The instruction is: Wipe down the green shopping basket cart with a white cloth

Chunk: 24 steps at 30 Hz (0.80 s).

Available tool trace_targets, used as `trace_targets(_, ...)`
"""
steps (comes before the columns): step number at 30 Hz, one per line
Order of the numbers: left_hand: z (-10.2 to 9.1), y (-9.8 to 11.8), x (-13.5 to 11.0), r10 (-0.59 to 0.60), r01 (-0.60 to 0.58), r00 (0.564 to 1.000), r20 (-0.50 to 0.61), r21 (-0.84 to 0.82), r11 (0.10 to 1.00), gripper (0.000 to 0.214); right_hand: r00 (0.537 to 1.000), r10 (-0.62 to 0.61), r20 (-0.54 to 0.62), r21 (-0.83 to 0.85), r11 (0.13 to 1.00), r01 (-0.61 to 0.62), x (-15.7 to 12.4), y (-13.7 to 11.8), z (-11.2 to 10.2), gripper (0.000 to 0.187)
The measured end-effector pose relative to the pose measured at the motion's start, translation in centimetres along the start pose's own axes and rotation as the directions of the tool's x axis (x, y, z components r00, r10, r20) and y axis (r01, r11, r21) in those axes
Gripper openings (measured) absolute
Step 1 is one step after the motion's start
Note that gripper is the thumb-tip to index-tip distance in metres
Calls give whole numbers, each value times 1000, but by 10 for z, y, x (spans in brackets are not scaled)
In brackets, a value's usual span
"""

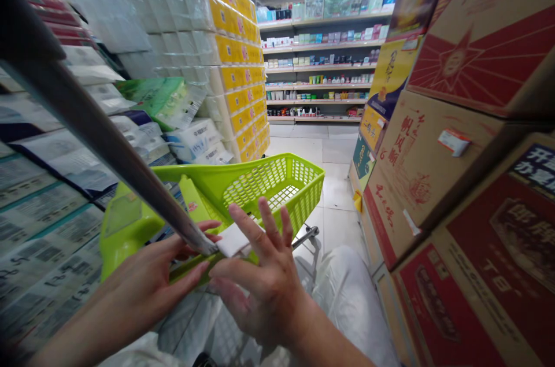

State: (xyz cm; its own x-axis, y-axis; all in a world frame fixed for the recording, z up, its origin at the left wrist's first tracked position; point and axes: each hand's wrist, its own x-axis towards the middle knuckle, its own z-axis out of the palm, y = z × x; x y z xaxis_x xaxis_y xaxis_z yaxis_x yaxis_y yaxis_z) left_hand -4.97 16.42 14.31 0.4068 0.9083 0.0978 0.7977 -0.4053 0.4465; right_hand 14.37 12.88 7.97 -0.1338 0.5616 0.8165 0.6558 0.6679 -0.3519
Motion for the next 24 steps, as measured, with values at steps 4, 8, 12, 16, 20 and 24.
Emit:
trace_targets(4, 0, -3, -1, 40, -40, 999, -2, 46, 998, 44, 996, 32, 88, 52, 998, -36, -3, 14, 8, 51)
trace_targets(8, 0, -4, -2, 27, -27, 1000, 4, 74, 997, 39, 977, -30, 213, 102, 995, 8, -5, 24, 23, 55)
trace_targets(12, -1, -6, -2, 59, -56, 998, -18, 101, 993, 35, 978, -97, 182, 217, 974, 56, -6, 34, 37, 46)
trace_targets(16, -2, -7, -3, 96, -87, 993, -66, 134, 987, 39, 997, -41, 61, 205, 978, 28, -8, 43, 43, 41)
trace_targets(20, -2, -8, -3, 75, -65, 995, -62, 155, 986, 38, 1000, 7, 30, 187, 982, -13, -11, 37, 43, 40)
trace_targets(24, -2, -6, -4, 0, 4, 1000, -22, 182, 983, 35, 997, -43, 62, 251, 968, 26, -12, 31, 44, 40)
